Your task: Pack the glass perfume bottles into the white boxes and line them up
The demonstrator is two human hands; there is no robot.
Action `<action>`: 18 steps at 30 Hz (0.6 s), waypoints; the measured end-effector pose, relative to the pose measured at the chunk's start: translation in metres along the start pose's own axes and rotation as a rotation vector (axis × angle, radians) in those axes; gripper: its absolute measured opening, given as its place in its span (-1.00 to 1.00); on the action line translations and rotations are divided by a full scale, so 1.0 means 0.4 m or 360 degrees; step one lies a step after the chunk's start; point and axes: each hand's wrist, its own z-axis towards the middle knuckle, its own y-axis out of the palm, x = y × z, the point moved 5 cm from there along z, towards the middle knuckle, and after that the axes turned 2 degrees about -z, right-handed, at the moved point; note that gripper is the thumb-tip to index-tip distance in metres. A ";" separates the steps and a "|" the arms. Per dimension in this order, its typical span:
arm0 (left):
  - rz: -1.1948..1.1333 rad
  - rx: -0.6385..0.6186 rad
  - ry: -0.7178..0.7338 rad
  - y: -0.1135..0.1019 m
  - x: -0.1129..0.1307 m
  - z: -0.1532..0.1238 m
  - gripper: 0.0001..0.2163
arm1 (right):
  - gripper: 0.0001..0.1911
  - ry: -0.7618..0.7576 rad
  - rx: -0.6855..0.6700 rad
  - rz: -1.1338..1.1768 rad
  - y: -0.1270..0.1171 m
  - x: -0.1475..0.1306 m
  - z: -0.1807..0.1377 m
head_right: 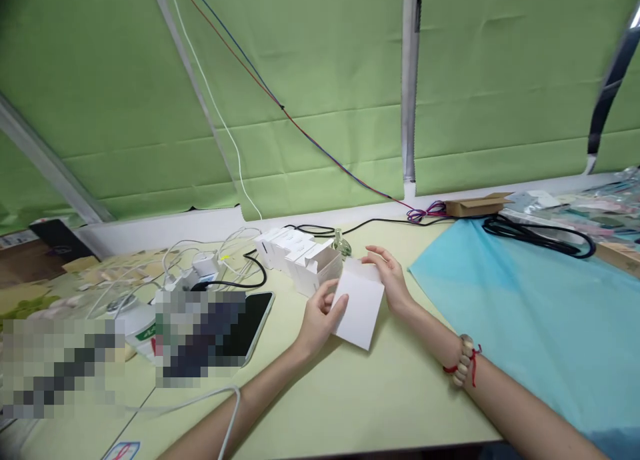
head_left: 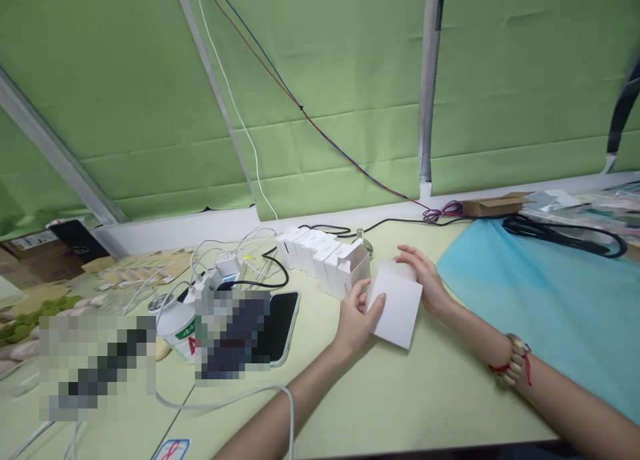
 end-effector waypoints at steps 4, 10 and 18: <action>-0.0040 0.0105 0.0076 -0.002 0.005 -0.009 -0.53 | -0.42 -0.0046 -0.0064 -0.0081 0.030 0.020 -0.044; 0.0358 0.0205 0.0288 -0.020 0.030 -0.023 -0.59 | -0.56 0.0044 -0.0091 -0.0175 0.032 0.028 -0.055; 0.0782 0.0160 0.0326 -0.031 0.032 -0.019 -0.60 | -0.60 0.0252 0.0004 -0.0048 0.023 0.028 -0.050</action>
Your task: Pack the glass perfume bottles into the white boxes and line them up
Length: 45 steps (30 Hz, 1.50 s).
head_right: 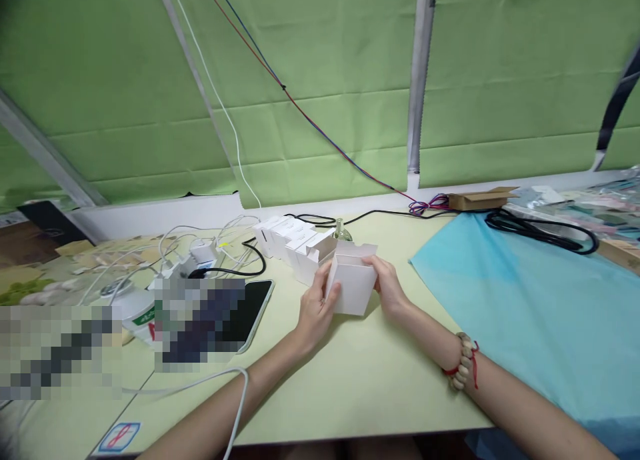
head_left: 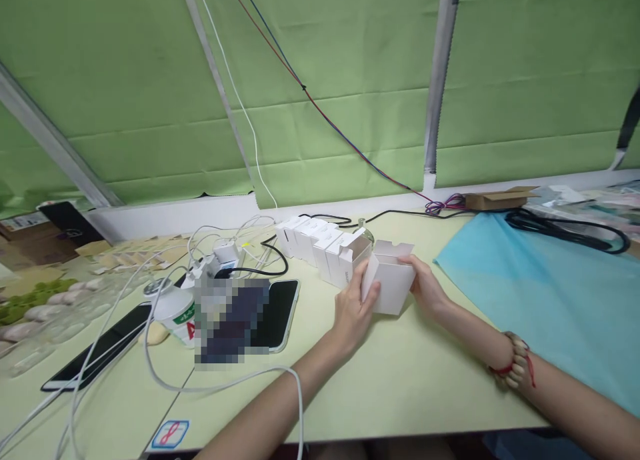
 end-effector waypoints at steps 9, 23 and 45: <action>0.0008 -0.0081 0.0058 0.011 -0.007 0.004 -0.54 | -0.63 -0.0031 0.0047 -0.0017 0.003 -0.005 -0.013; -0.0066 -0.0180 -0.0075 0.030 -0.009 0.004 -0.41 | -0.61 -0.0009 0.0127 0.0021 -0.001 0.010 -0.011; 0.0147 -0.0054 0.0090 0.023 0.015 -0.002 -0.44 | -0.57 -0.0127 0.0141 -0.0090 -0.001 0.004 -0.018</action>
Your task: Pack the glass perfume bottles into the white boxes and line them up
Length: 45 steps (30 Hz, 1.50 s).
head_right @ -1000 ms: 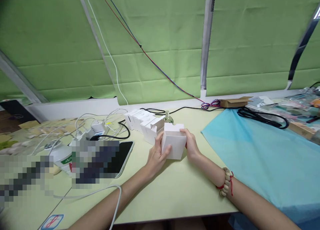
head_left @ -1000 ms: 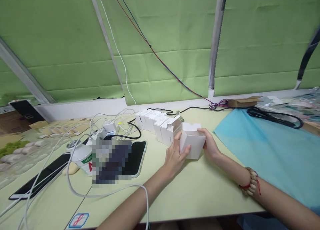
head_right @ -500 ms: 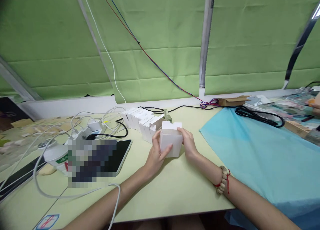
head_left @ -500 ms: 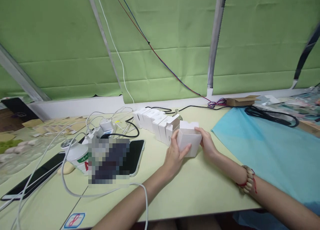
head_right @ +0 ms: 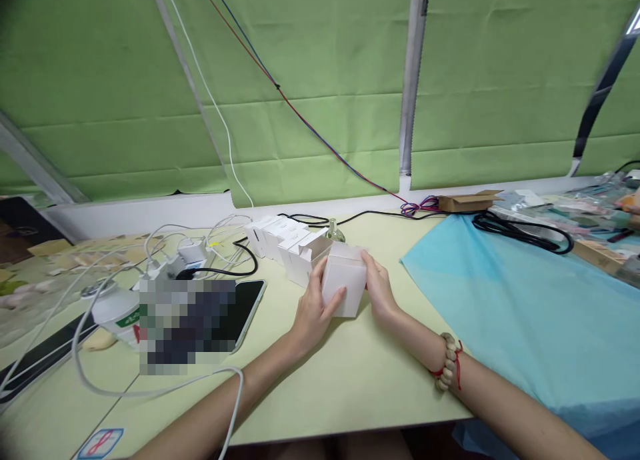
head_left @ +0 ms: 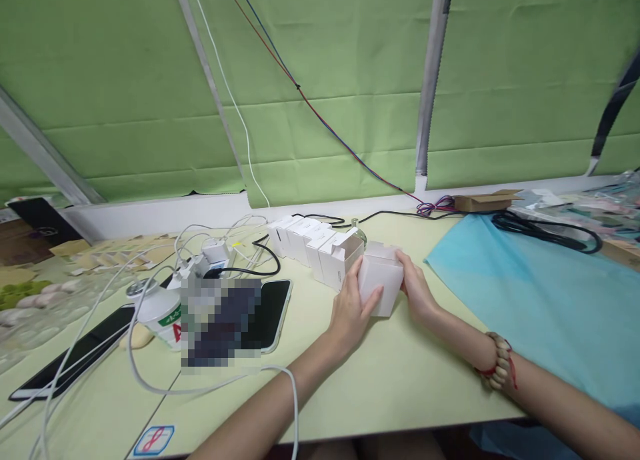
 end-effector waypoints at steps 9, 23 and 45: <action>0.0261 0.0329 0.0351 0.000 0.013 -0.018 -0.52 | 0.07 -0.0541 -0.0317 -0.0394 0.038 -0.015 -0.045; 0.0007 0.0096 0.0554 -0.009 0.045 -0.020 -0.45 | 0.08 -0.0157 -0.0138 -0.0317 0.019 -0.012 -0.005; 0.0183 0.0747 -0.0176 -0.062 -0.047 0.017 -0.58 | -0.41 0.0121 -0.0242 0.0152 0.003 -0.054 0.032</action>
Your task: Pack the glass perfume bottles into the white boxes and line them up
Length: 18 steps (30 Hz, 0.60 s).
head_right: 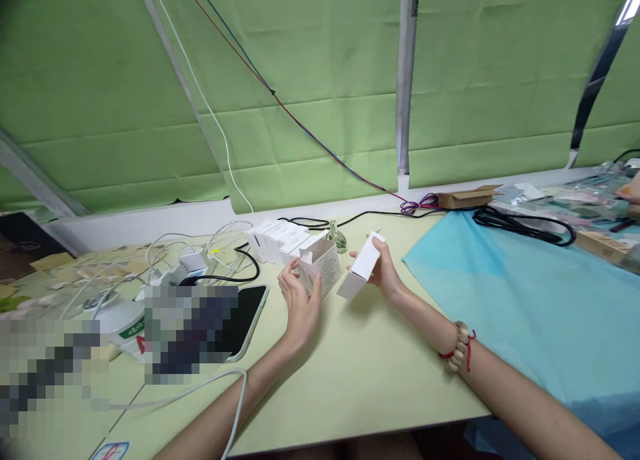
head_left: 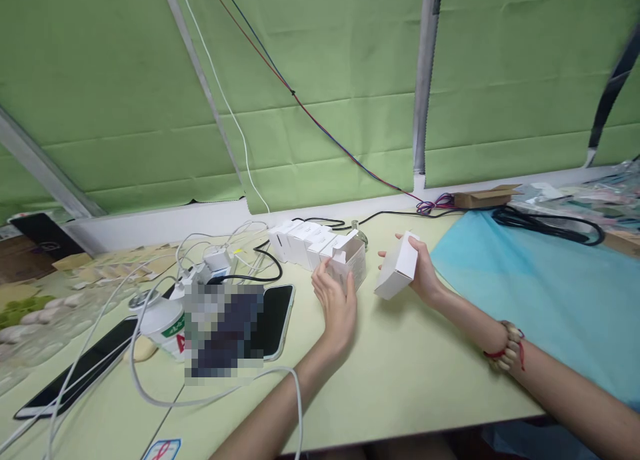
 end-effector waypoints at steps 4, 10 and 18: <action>0.0001 -0.0040 -0.0113 0.005 -0.011 0.001 -0.56 | -0.38 -0.0029 -0.0013 0.0056 0.008 -0.008 -0.008; 0.0038 -0.0072 0.0031 0.011 0.004 -0.011 -0.58 | -0.32 0.0003 -0.0038 0.0134 0.013 -0.004 -0.010; -0.0182 -0.0260 0.0365 0.035 0.018 -0.030 -0.56 | -0.19 -0.0206 0.0003 0.0423 0.003 -0.025 -0.005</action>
